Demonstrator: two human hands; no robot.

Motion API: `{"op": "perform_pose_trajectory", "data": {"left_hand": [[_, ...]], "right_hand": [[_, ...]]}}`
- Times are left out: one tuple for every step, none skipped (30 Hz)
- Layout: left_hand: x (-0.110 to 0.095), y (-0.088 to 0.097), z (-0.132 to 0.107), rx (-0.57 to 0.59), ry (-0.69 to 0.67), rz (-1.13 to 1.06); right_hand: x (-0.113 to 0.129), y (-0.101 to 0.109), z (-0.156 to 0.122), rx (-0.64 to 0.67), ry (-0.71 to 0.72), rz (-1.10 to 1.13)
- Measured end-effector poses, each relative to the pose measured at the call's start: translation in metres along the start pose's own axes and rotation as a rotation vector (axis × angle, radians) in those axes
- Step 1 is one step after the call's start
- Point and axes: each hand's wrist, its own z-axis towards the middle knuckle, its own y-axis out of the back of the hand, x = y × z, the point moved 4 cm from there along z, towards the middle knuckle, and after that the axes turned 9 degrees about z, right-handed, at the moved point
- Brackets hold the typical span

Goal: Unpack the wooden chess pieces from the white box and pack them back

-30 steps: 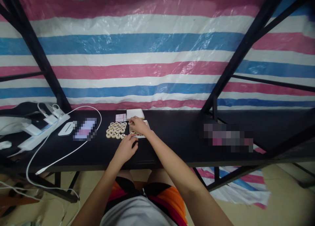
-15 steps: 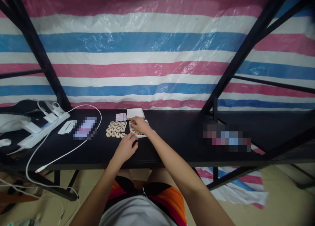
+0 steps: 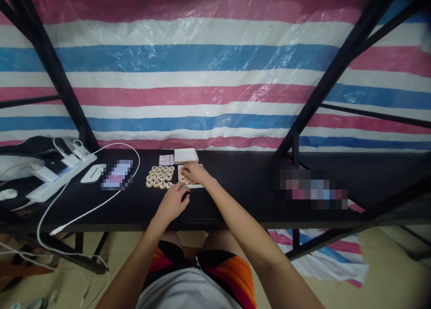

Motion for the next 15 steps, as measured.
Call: {"op": "perform_pose_trajectory", "data": {"left_hand": [[0.000,0.000,0.000,0.004,0.002,0.002],[0.000,0.000,0.000,0.006,0.004,0.004],[0.000,0.000,0.000,0.006,0.006,0.004],[0.001,0.000,0.000,0.007,0.006,0.002],[0.001,0.000,0.000,0.006,0.005,0.000],[0.001,0.000,0.000,0.006,0.005,-0.002],[0.001,0.000,0.000,0.007,0.004,-0.002],[0.000,0.000,0.000,0.008,0.004,0.000],[0.000,0.001,0.000,0.010,0.003,0.002],[-0.001,0.001,0.000,0.012,0.004,0.005],[-0.001,0.001,0.000,0.013,0.004,0.006],[-0.001,0.002,0.000,0.014,0.004,0.008],[-0.002,0.002,0.000,0.013,0.005,0.008],[-0.002,0.002,0.000,0.010,0.005,0.007],[-0.001,0.002,0.000,0.006,0.005,0.006]], "right_hand": [[-0.001,0.002,-0.002,0.004,0.007,0.004],[-0.001,0.004,-0.004,0.004,0.015,0.010],[-0.003,0.007,-0.006,-0.003,0.024,0.016],[-0.006,0.010,-0.008,-0.017,0.033,0.022],[-0.010,0.013,-0.011,-0.038,0.036,0.027],[-0.015,0.015,-0.014,-0.064,0.033,0.032],[-0.022,0.018,-0.017,-0.095,0.021,0.038],[-0.030,0.020,-0.021,-0.127,0.001,0.049],[-0.038,0.021,-0.025,-0.161,-0.020,0.069],[-0.046,0.022,-0.029,-0.198,-0.043,0.099],[-0.053,0.022,-0.033,-0.232,-0.062,0.137],[-0.060,0.022,-0.036,-0.254,-0.081,0.177],[-0.065,0.021,-0.039,-0.271,-0.106,0.214],[-0.068,0.019,-0.042,-0.280,-0.128,0.245],[-0.070,0.018,-0.044,-0.284,-0.148,0.266]]}}
